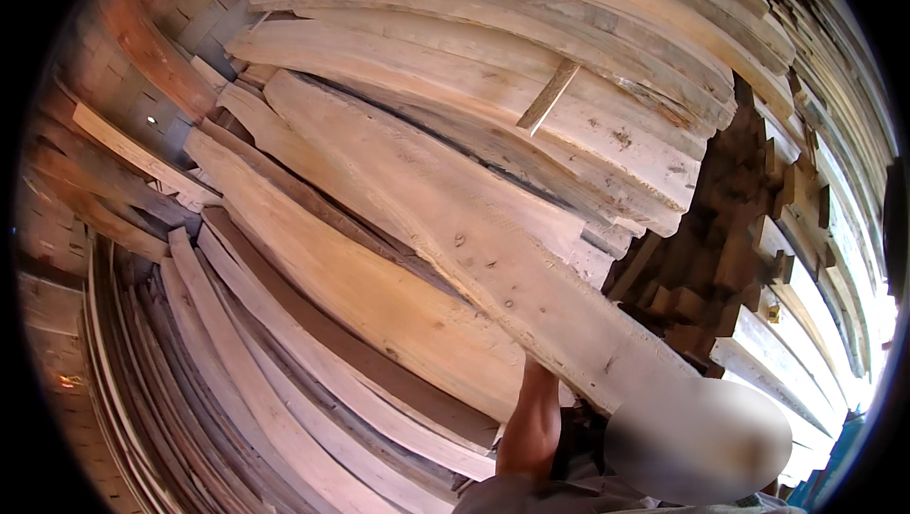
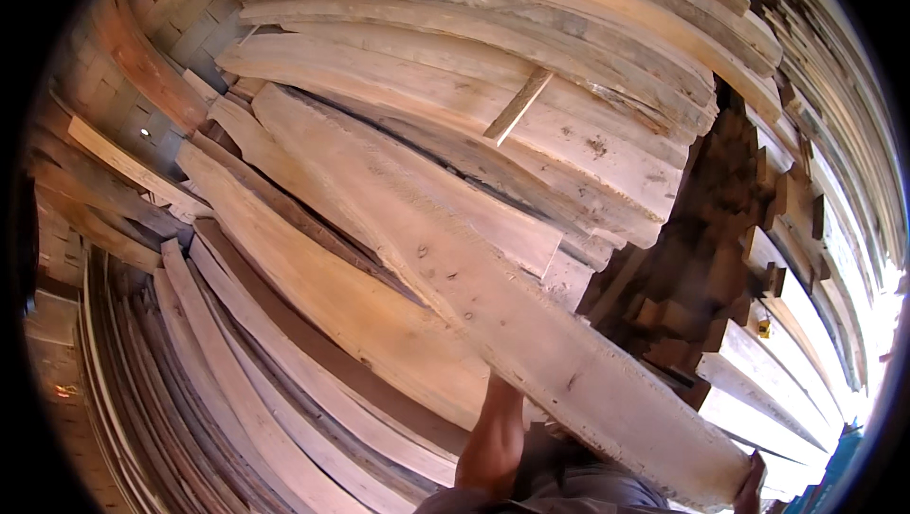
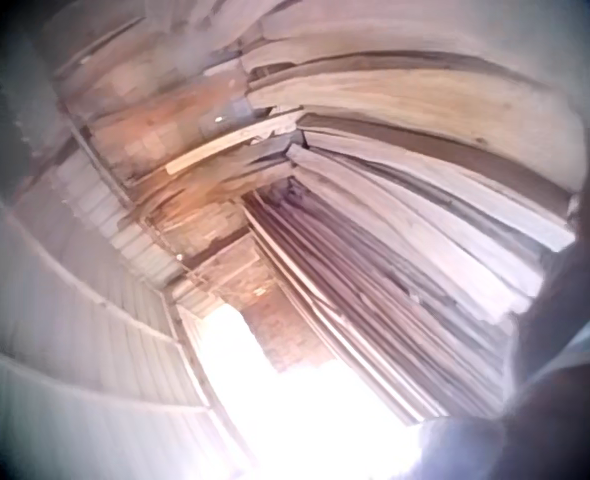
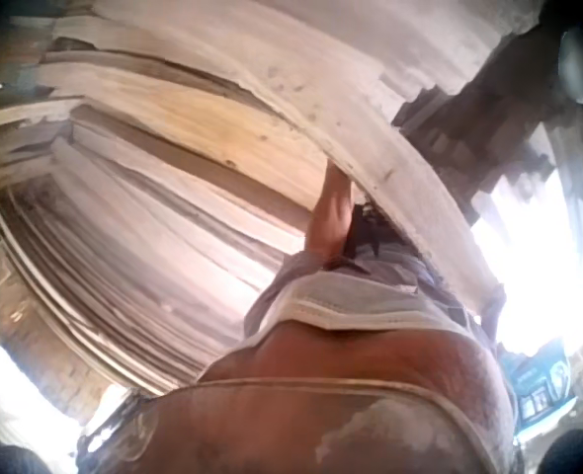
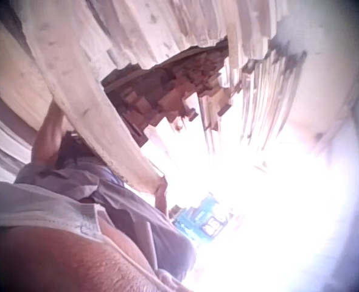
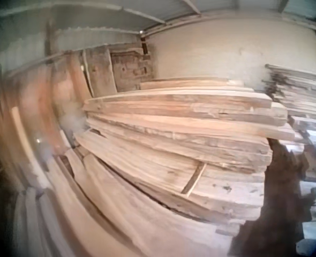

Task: The person repeatedly lifts wooden planks from a large vertical stack and places them onto a lower pile. The person handles the planks one at a time, lifting them from the top of the stack and moving them to a different location.

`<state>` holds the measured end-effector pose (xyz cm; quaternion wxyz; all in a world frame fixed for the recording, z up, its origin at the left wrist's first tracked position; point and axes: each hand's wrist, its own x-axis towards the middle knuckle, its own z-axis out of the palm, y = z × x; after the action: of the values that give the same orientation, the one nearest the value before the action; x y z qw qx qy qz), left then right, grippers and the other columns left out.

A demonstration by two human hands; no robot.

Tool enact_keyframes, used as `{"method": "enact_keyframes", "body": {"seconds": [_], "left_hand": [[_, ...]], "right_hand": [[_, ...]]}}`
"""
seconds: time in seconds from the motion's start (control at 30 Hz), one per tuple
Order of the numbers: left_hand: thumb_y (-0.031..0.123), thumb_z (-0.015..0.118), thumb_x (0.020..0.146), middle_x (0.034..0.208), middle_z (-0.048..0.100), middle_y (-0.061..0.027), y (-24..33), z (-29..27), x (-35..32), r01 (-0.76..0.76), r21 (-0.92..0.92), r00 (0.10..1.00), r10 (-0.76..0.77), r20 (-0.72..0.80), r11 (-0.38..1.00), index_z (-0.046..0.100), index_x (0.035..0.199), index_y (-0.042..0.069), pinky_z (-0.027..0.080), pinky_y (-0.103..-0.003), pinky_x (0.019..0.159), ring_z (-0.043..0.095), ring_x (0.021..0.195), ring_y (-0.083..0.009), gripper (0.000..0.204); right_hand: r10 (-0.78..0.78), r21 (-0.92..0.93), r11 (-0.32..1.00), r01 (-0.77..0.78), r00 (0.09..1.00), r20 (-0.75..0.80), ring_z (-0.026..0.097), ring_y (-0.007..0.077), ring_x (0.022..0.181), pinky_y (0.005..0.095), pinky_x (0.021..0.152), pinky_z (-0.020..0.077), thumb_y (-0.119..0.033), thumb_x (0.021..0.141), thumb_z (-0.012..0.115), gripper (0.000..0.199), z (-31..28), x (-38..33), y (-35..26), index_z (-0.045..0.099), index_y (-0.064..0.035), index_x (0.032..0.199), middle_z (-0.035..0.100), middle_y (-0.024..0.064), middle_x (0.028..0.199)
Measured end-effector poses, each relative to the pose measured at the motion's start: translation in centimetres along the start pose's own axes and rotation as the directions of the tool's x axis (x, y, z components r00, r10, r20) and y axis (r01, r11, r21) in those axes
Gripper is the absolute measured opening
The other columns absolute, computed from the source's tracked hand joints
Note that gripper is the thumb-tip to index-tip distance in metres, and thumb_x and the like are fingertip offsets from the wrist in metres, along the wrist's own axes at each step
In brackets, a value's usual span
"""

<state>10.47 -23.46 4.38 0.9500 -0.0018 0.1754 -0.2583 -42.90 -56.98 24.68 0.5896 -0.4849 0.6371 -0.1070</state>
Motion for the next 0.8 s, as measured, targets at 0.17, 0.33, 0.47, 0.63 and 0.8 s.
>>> {"method": "enact_keyframes", "body": {"seconds": [0.17,0.33,0.47,0.63,0.8], "left_hand": [[0.050,0.050,0.095,0.134,0.053,-0.0176,-0.8,3.0,2.6,0.156,-0.007,0.975,-0.152,0.162,0.988,0.041,0.140,-0.001,0.045,-0.048,0.102,0.051,0.122,-0.0335,0.069],[0.045,0.051,0.094,0.132,0.053,-0.0178,-3.0,0.7,-6.1,0.076,0.133,0.993,-0.087,0.075,0.988,0.040,0.141,-0.002,0.046,-0.048,0.100,0.052,0.120,-0.0328,0.067],[0.041,0.053,0.093,0.130,0.054,-0.0179,-2.7,-0.2,-14.5,0.070,0.310,0.987,-0.020,-0.160,0.948,0.039,0.141,-0.002,0.047,-0.047,0.099,0.053,0.119,-0.0322,0.065],[0.036,0.054,0.092,0.129,0.054,-0.0180,0.7,1.7,-16.8,0.046,0.493,0.933,0.139,-0.331,0.869,0.038,0.142,-0.002,0.047,-0.047,0.097,0.053,0.117,-0.0314,0.064],[0.031,0.055,0.091,0.127,0.055,-0.0181,3.6,3.2,-12.8,0.025,0.585,0.898,0.239,-0.369,0.810,0.037,0.142,-0.002,0.048,-0.047,0.095,0.054,0.115,-0.0307,0.064]], "right_hand": [[0.064,-0.143,0.987,-0.067,0.998,-0.029,0.061,0.0208,0.095,0.0337,0.091,0.0452,-0.050,0.091,0.058,0.051,-0.3,-1.8,-2.2,0.064,-0.0028,0.109,0.066,0.0085,0.100],[0.101,-0.188,0.977,-0.095,0.995,0.019,0.061,0.0208,0.095,0.0335,0.091,0.0453,-0.048,0.091,0.058,0.050,-0.1,-3.1,-1.5,0.065,-0.0026,0.109,0.066,0.0088,0.099],[0.131,-0.215,0.970,-0.109,0.987,0.093,0.061,0.0209,0.095,0.0334,0.091,0.0454,-0.047,0.091,0.058,0.048,0.7,-3.9,-0.2,0.065,-0.0024,0.109,0.066,0.0091,0.099],[0.164,-0.264,0.959,-0.107,0.966,0.202,0.061,0.0209,0.095,0.0332,0.091,0.0455,-0.045,0.091,0.058,0.047,2.8,-4.8,1.0,0.065,-0.0022,0.108,0.066,0.0095,0.099],[0.215,-0.326,0.938,-0.117,0.934,0.285,0.062,0.0210,0.094,0.0330,0.090,0.0456,-0.043,0.091,0.058,0.045,5.4,-5.4,1.3,0.065,-0.0019,0.108,0.066,0.0098,0.098]]}}
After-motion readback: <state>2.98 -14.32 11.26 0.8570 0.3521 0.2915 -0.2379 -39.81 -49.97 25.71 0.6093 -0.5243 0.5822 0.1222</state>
